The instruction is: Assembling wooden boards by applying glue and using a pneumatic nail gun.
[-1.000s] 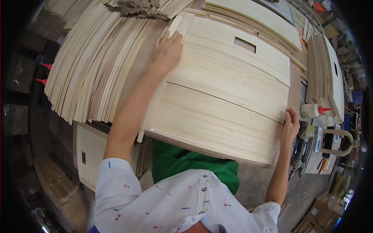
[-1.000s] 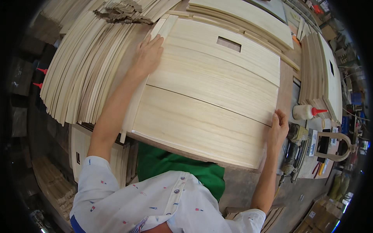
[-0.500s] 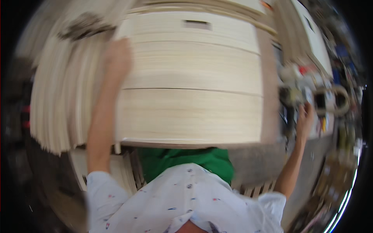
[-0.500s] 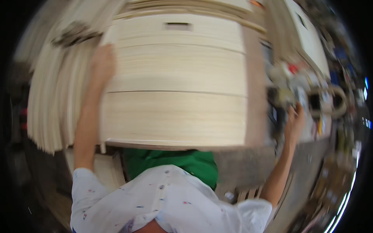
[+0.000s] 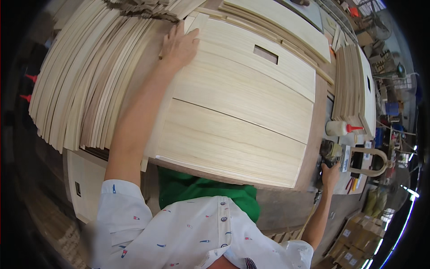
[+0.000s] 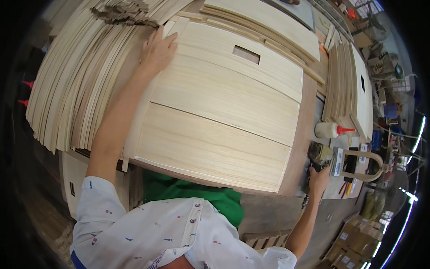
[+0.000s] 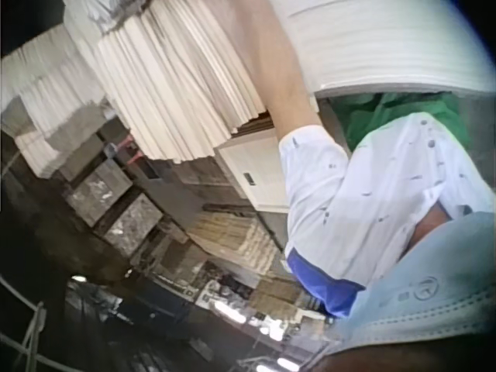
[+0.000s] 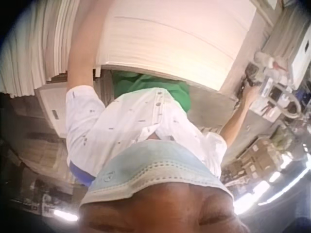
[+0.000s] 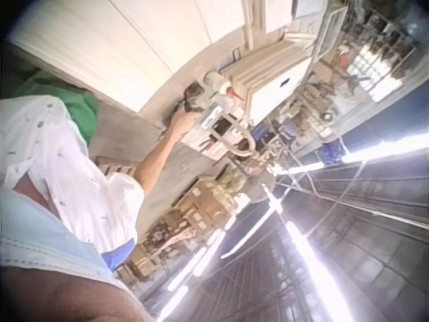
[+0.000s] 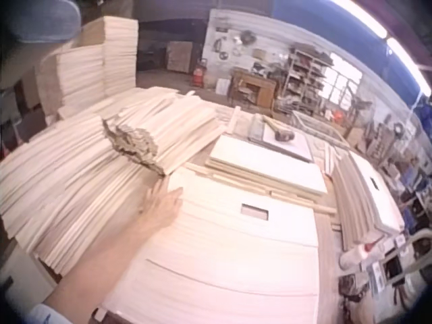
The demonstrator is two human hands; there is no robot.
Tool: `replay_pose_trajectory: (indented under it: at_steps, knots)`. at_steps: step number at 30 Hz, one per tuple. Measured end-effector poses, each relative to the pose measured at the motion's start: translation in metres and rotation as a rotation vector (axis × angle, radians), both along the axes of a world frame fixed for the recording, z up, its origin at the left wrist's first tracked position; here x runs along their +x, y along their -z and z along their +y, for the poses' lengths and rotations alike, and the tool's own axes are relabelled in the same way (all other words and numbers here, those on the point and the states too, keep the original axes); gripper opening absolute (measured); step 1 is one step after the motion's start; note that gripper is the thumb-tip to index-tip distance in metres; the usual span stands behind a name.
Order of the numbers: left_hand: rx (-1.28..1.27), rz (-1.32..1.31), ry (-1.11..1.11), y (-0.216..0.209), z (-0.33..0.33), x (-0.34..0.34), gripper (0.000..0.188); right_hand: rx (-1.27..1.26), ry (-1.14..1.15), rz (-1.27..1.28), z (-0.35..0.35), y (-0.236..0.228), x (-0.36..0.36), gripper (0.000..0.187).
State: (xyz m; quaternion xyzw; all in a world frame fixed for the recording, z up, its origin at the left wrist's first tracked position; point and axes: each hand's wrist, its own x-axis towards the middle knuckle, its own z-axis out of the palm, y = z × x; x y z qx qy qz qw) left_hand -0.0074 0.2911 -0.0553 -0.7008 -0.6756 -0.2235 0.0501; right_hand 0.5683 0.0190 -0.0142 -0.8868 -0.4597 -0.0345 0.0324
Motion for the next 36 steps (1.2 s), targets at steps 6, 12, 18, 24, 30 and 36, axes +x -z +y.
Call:
replay_pose_trajectory:
  at_steps: [6, 12, 18, 24, 30, 36]
  knots:
    - [0.016, -0.095, -0.021, 0.006, 0.002, -0.011, 0.039, 0.071, -0.031, 0.065, 0.029, -0.016, 0.005, 0.063]
    - [-0.03, -0.121, 0.018, -0.003, 0.005, -0.012, 0.038, 0.248, -0.135, 0.404, 0.057, -0.121, -0.014, 0.019]
    - [0.012, -0.044, 0.03, 0.007, 0.004, -0.015, 0.037, 0.109, -0.552, 0.569, 0.171, -0.186, -0.197, 0.03]
    - [0.073, -0.054, 0.068, 0.005, 0.004, -0.011, 0.039, -0.04, -0.969, 0.617, 0.307, -0.162, -0.336, 0.033]
    - [0.037, -0.04, 0.053, -0.001, 0.004, -0.015, 0.041, -0.187, -0.927, 0.763, 0.352, -0.151, -0.421, 0.018]
    - [0.085, -0.051, 0.063, 0.006, 0.004, -0.014, 0.041, -0.171, -0.924, 0.827, 0.381, -0.117, -0.424, 0.019]
